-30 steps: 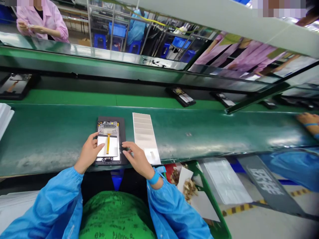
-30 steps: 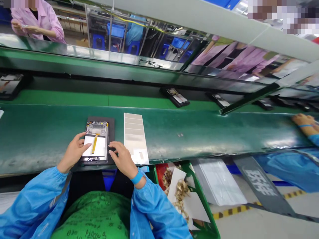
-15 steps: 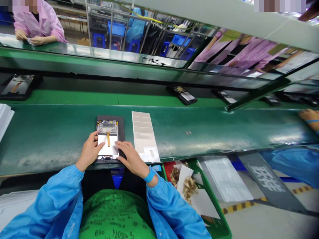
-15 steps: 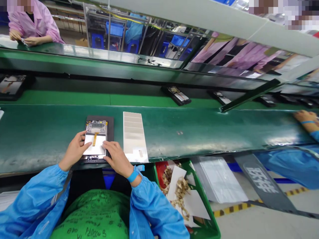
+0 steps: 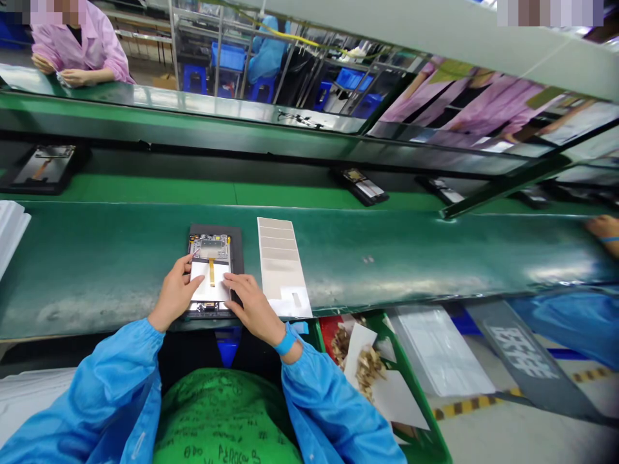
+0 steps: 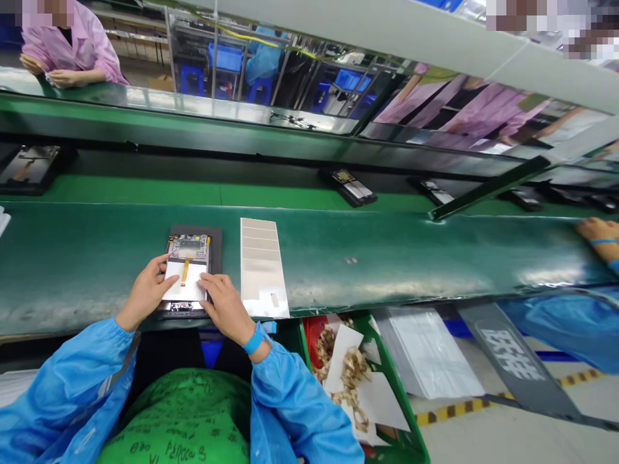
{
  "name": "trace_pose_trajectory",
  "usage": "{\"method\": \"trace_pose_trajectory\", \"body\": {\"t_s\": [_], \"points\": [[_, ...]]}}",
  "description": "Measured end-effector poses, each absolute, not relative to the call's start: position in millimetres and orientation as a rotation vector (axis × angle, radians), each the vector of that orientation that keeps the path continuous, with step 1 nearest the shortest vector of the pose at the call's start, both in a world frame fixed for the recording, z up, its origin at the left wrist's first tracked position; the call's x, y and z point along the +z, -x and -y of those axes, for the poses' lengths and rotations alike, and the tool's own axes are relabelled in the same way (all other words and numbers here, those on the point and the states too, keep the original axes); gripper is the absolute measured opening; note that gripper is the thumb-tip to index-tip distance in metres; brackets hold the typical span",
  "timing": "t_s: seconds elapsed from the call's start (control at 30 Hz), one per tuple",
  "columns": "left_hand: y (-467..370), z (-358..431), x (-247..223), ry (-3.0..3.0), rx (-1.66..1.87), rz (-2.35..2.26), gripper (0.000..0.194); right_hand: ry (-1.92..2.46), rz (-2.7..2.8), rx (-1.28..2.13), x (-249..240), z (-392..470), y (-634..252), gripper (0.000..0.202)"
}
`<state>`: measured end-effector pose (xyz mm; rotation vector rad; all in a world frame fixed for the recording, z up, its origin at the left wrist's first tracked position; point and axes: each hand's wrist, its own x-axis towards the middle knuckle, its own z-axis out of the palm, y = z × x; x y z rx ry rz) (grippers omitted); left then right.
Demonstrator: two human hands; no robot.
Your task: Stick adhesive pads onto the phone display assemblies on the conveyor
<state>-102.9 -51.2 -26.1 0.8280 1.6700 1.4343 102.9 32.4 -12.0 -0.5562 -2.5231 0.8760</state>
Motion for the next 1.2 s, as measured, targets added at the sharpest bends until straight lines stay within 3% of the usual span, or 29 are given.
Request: {"method": "trace_pose_trajectory", "body": {"t_s": [0.33,0.77,0.87,1.03,1.2], "points": [[112,52,-25,-1.157,1.208,-1.974,0.059,0.53,2.548,0.8,-20,-33,-103,0.058],[113,58,-26,-1.435,0.923,-2.271,0.057,0.542,2.603,0.737,-16,-32,-102,0.052],[116,59,-29,-1.395,0.825,-2.311,0.061,0.555,2.626,0.701,-16,-32,-101,0.046],[118,63,-38,-1.335,0.845,-2.49,0.087,0.545,2.653,0.646,-16,-32,-102,0.036],[111,75,-45,-1.362,0.816,-2.543,0.064,0.761,2.481,0.639,-27,-22,-112,0.037]]}}
